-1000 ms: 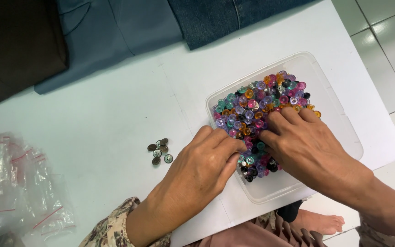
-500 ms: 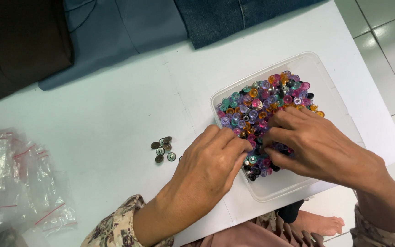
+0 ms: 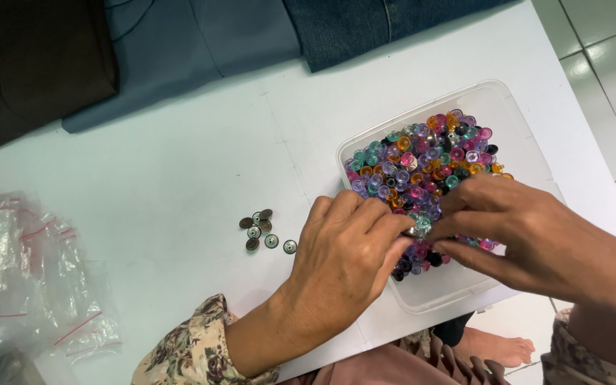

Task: The person sorts colored plastic buttons from a container into specific groups on a table and then places them into small plastic bags by hand.

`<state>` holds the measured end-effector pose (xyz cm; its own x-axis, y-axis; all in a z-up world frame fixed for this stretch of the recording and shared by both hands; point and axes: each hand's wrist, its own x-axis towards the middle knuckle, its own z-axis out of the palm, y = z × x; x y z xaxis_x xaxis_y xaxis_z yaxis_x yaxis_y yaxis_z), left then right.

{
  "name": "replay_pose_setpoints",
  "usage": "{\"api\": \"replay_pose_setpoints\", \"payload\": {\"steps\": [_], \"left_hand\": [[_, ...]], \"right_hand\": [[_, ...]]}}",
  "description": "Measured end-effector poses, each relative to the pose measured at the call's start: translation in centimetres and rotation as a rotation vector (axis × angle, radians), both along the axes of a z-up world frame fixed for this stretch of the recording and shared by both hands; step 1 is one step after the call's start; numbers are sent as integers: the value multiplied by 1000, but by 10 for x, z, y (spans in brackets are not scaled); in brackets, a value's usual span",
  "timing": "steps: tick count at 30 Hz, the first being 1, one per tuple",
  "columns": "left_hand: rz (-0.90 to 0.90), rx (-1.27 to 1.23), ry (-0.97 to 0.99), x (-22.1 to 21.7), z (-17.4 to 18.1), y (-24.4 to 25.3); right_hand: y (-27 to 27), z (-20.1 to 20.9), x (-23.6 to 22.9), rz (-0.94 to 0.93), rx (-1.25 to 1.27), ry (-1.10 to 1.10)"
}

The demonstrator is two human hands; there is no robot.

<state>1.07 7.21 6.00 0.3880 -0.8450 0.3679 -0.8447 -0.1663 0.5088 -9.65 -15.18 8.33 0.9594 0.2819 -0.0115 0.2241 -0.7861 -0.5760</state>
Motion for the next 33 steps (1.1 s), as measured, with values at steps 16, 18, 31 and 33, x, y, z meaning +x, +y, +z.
{"api": "replay_pose_setpoints", "payload": {"steps": [16,18,31,33], "left_hand": [[-13,-3,54,3,-1,1],[-10,-6,58,3,-1,0],[-27,11,76,5,0,1],[-26,12,92,4,0,1]], "right_hand": [[-8,-23,-27,-183,-576,83],[-7,-28,-26,-131,-638,119],[-2,-57,-17,-2,-827,311],[-3,-56,-17,2,-810,257]]}}
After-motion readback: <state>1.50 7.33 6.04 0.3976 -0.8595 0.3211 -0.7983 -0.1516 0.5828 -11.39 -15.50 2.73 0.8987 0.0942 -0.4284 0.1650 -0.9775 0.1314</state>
